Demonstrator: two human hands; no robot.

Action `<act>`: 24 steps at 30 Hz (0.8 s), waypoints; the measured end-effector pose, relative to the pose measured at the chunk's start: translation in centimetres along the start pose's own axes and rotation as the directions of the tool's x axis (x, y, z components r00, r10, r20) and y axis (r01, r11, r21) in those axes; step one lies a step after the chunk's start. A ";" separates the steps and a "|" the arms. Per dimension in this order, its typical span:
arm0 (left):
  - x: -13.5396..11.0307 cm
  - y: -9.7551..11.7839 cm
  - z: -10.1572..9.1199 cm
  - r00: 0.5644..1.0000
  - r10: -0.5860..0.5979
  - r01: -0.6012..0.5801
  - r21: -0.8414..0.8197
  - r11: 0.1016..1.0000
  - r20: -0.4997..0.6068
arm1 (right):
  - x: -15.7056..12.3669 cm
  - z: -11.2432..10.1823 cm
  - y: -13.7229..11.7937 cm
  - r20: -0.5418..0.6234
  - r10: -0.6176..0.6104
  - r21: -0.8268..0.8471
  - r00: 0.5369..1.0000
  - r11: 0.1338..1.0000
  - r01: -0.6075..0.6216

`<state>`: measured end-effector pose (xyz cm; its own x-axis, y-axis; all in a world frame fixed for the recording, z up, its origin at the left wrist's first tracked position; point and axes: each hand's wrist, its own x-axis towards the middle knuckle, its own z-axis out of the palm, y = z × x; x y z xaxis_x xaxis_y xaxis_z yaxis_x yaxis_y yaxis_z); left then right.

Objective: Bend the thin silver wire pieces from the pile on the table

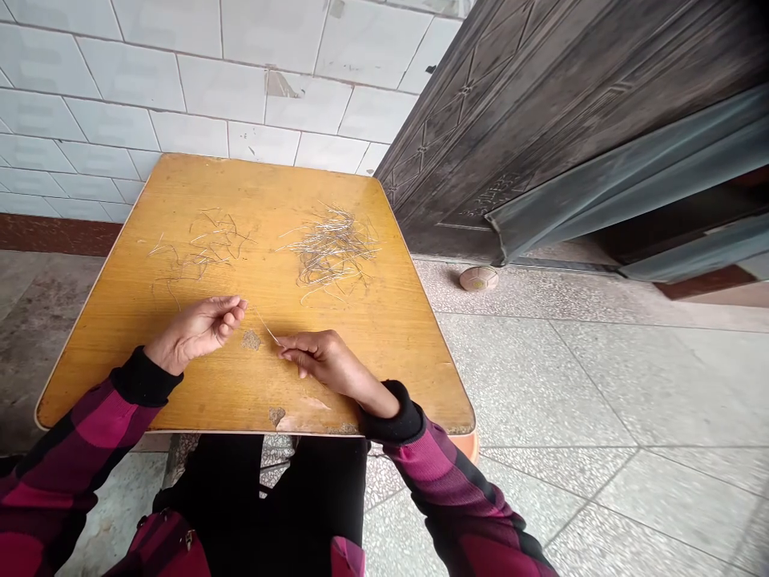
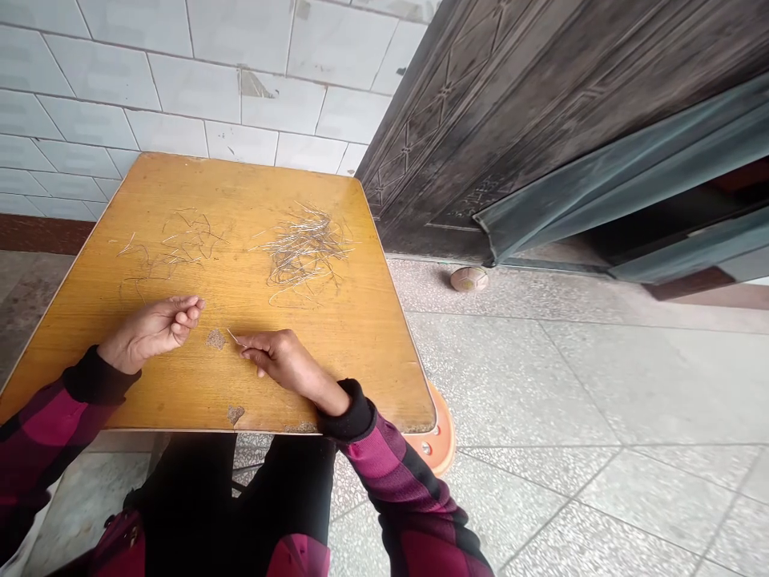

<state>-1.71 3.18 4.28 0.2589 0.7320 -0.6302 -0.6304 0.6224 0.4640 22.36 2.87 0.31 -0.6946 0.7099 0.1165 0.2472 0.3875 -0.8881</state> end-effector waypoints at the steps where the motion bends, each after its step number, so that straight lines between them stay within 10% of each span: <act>1: 0.0 0.0 0.0 1.000 -0.003 0.003 0.000 1.000 0.000 | -0.1 0.1 -0.2 0.021 -0.030 -0.044 0.999 0.999 0.031; 14: 1.5 -0.7 -0.7 0.993 -0.118 0.114 0.105 0.988 0.032 | -0.6 2.1 -1.6 0.320 -0.242 -0.601 0.916 0.695 0.394; 24: 2.0 -1.3 -0.6 0.987 -0.150 0.137 0.194 0.971 0.051 | -0.6 2.5 -2.4 0.430 -0.393 -0.671 0.813 0.464 0.578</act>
<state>-0.80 3.68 2.08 0.3878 0.6436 -0.6598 -0.4345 0.7590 0.4850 20.50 0.08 1.33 -0.9521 0.1726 0.2524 0.1663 0.9850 -0.0463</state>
